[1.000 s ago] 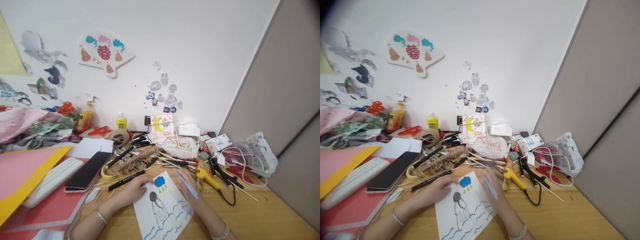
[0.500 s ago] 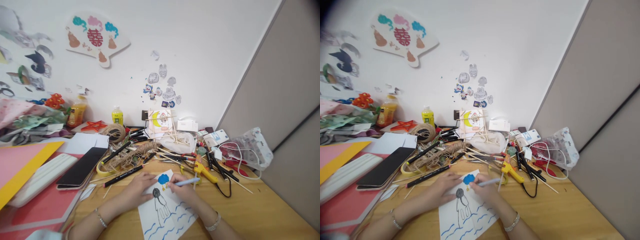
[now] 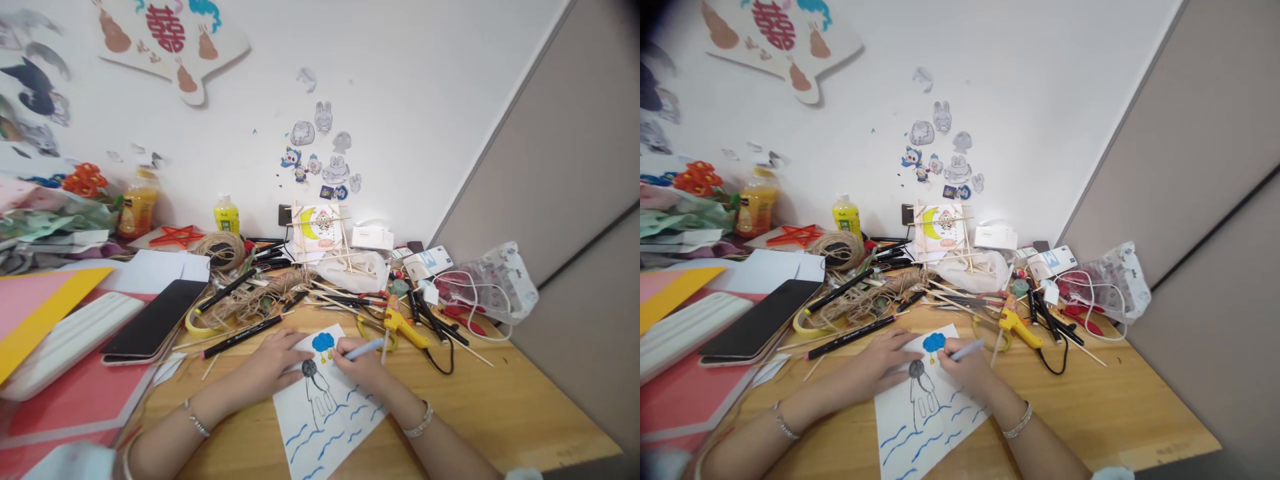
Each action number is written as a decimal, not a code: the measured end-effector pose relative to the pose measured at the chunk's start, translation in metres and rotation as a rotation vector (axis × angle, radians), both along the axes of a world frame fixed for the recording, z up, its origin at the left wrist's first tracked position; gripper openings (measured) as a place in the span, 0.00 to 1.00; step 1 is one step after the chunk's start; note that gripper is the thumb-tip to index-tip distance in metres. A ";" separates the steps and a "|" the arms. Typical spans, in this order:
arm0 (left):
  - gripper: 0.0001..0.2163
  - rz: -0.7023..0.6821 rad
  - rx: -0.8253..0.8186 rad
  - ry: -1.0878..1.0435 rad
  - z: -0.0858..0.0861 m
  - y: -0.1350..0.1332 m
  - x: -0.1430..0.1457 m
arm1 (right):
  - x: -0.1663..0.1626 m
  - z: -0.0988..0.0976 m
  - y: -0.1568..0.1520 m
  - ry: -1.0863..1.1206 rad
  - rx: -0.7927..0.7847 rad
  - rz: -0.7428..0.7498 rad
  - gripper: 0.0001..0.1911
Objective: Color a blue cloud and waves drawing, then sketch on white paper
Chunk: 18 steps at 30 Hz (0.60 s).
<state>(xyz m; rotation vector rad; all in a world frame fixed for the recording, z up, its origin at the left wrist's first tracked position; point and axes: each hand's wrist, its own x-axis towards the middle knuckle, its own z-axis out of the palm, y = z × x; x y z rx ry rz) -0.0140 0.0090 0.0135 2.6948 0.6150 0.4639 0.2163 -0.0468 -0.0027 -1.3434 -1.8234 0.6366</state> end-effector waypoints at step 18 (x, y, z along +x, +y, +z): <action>0.13 -0.006 -0.007 0.005 0.008 -0.003 -0.001 | 0.002 -0.006 0.000 -0.027 -0.004 -0.010 0.16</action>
